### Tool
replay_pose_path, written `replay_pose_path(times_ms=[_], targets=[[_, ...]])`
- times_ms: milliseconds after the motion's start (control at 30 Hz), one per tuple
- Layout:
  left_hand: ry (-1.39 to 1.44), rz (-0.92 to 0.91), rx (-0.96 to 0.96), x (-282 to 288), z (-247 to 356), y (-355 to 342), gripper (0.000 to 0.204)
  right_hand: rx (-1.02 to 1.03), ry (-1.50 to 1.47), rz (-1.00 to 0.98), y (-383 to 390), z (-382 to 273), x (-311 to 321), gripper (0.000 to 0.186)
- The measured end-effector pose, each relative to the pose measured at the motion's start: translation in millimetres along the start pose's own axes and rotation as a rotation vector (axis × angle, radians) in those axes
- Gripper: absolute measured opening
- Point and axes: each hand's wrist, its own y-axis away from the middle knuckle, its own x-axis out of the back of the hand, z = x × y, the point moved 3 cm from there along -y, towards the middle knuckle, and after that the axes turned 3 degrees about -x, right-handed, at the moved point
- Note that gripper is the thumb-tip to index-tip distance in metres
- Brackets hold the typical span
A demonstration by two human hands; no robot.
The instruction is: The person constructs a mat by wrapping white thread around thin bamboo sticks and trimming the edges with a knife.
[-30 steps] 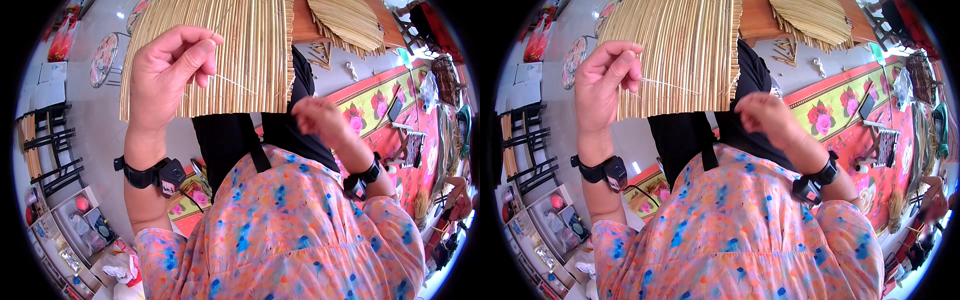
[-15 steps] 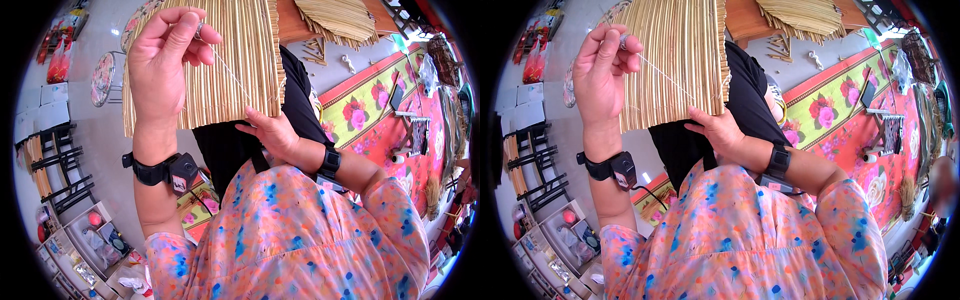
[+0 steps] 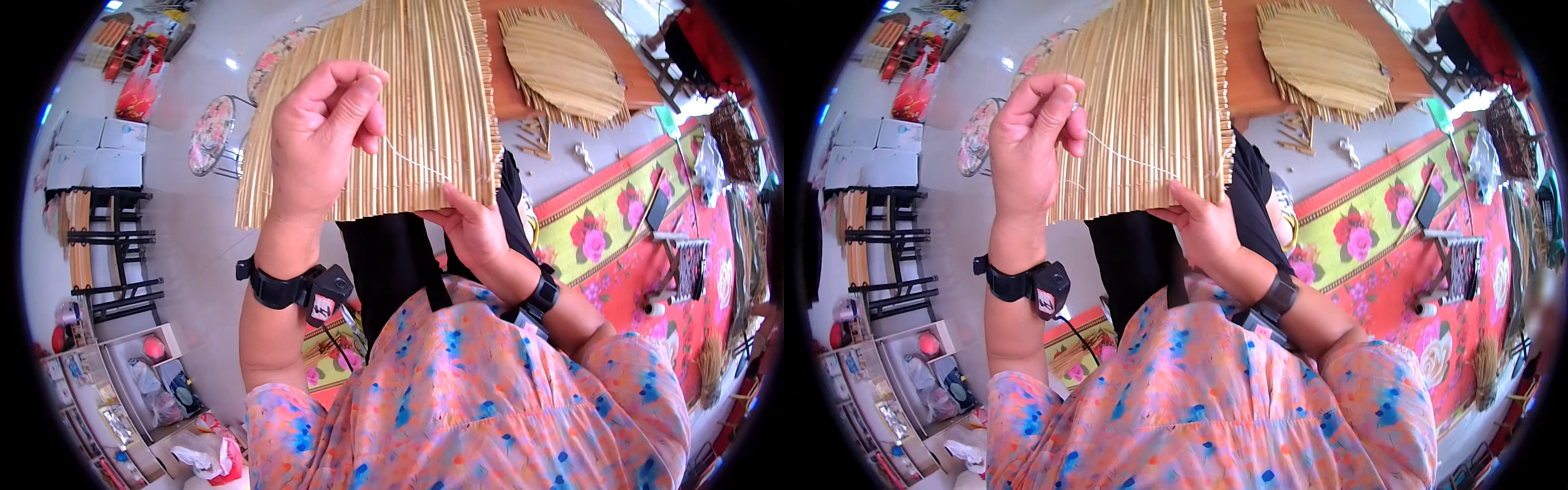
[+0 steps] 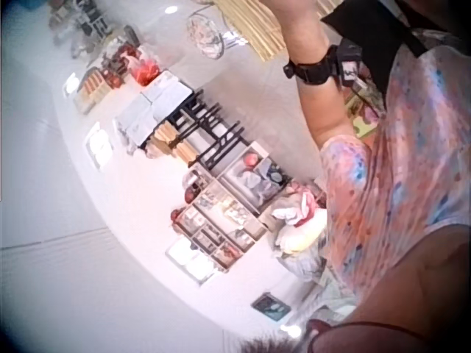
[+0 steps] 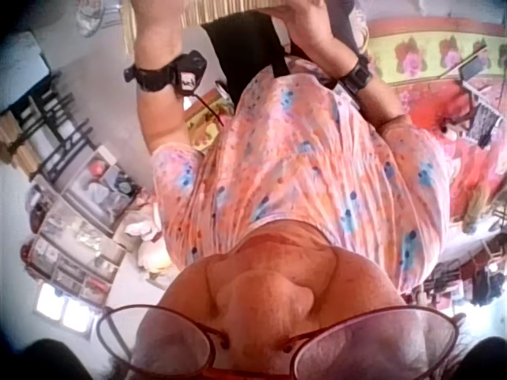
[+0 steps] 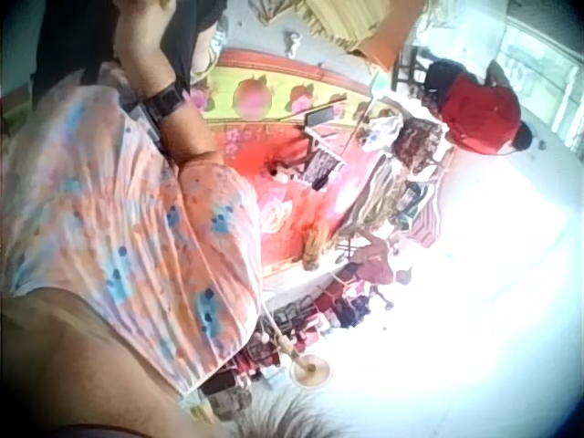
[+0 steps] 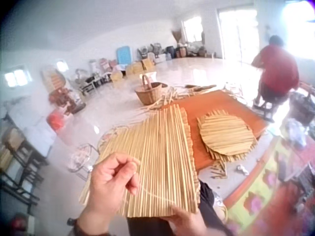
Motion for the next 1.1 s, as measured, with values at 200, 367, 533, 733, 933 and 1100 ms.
replay_pose_path(times_ms=[200,367,533,733,933,1100], targets=[[0.053,0.115,-0.17,-2,44,2,0.014,0.271,0.125,-0.029,8,-59,-21,0.04],[0.035,0.089,-0.371,1,81,10,0.018,0.572,0.311,0.079,33,-117,-48,0.036],[0.013,0.093,-0.458,6,97,17,0.021,0.805,0.71,0.206,58,-143,-68,0.035],[0.023,0.103,-0.344,-1,77,25,0.014,0.718,0.698,0.227,58,-147,-60,0.027],[0.038,0.097,-0.195,-4,33,31,0.013,0.481,0.645,0.305,42,-135,-38,0.025],[0.081,0.12,-0.123,-1,7,39,0.015,0.349,0.824,0.372,37,-118,-20,0.026]])
